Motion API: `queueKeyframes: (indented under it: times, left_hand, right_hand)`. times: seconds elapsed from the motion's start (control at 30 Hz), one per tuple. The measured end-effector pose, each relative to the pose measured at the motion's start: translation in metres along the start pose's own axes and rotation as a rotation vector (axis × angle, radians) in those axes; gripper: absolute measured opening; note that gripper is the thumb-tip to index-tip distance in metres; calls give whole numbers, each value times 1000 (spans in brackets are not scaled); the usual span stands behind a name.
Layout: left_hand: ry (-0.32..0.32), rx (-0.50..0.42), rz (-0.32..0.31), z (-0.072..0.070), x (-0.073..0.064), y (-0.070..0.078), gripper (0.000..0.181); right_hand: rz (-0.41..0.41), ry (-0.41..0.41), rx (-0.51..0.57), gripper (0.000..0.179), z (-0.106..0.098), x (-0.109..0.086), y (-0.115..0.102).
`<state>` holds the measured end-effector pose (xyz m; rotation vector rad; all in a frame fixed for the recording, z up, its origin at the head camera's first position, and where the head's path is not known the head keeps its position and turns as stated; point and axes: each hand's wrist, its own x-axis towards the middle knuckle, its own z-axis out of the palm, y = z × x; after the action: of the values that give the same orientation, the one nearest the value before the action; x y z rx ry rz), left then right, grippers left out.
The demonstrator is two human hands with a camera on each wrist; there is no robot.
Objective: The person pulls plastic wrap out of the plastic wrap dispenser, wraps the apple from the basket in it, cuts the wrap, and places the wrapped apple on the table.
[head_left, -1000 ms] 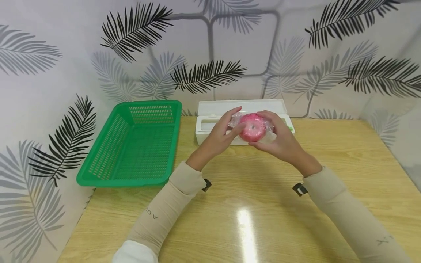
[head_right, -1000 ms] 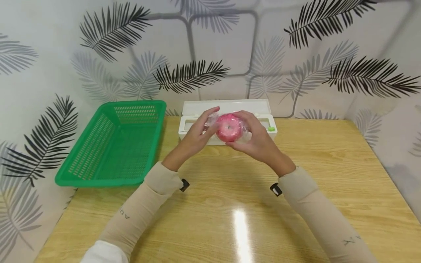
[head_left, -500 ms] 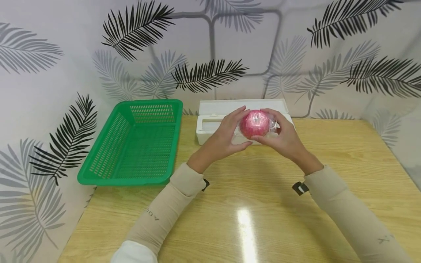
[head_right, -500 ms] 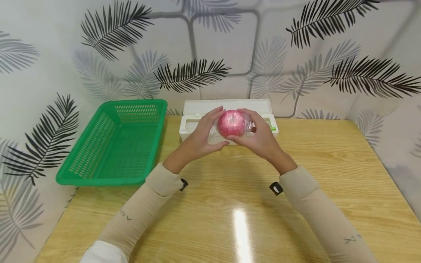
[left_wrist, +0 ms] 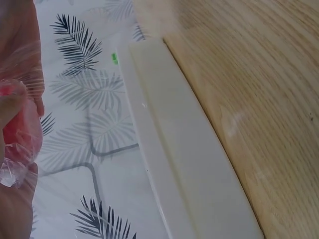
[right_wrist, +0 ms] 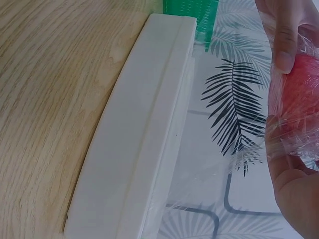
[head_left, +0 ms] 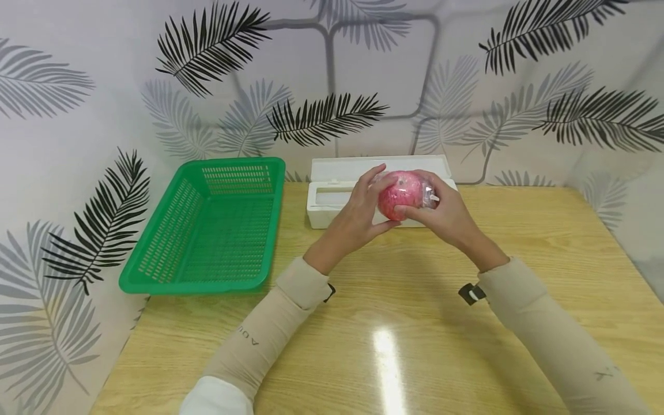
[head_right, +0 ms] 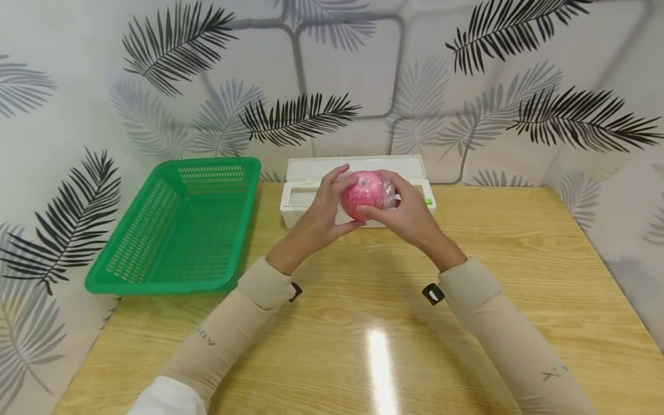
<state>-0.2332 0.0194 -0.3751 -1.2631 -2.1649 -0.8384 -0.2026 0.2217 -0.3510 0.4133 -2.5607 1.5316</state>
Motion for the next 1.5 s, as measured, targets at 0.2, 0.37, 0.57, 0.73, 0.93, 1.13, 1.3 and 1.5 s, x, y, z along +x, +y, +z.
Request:
queueKeyframes:
  times: [0.2,0.37,0.57,0.73,0.93,1.13,1.3,1.5]
  left_hand:
    - [-7,73,7,2,1,0,82]
    - [-11,58,8,0,2,-1,82]
    - [-1,19,27,-5,2,-2,81]
    - [15,-21,49,-5,3,-3,80]
    - [23,-104,29,-6,3,-5,81]
    - [7,-195,-16,-6,0,-7,82]
    - [-33,-260,-105,-7,-2,-6,89]
    - [-63,-424,-250,-7,-5,-5,86]
  right_hand:
    - [31,-16,-4,63,-1,1,1]
    - [77,-47,-11,64,-3,0,-1]
    - [69,-95,-20,63,-5,-2,-5]
    - [-12,-104,-13,63,-8,-10,-20]
    - [-212,-72,28,71,-11,-17,-28]
    - [-334,-129,-58,73,-14,-21,-24]
    - [-319,-163,-91,75,-13,-22,-19]
    - [-291,-166,-54,78,-10,-20,-17]
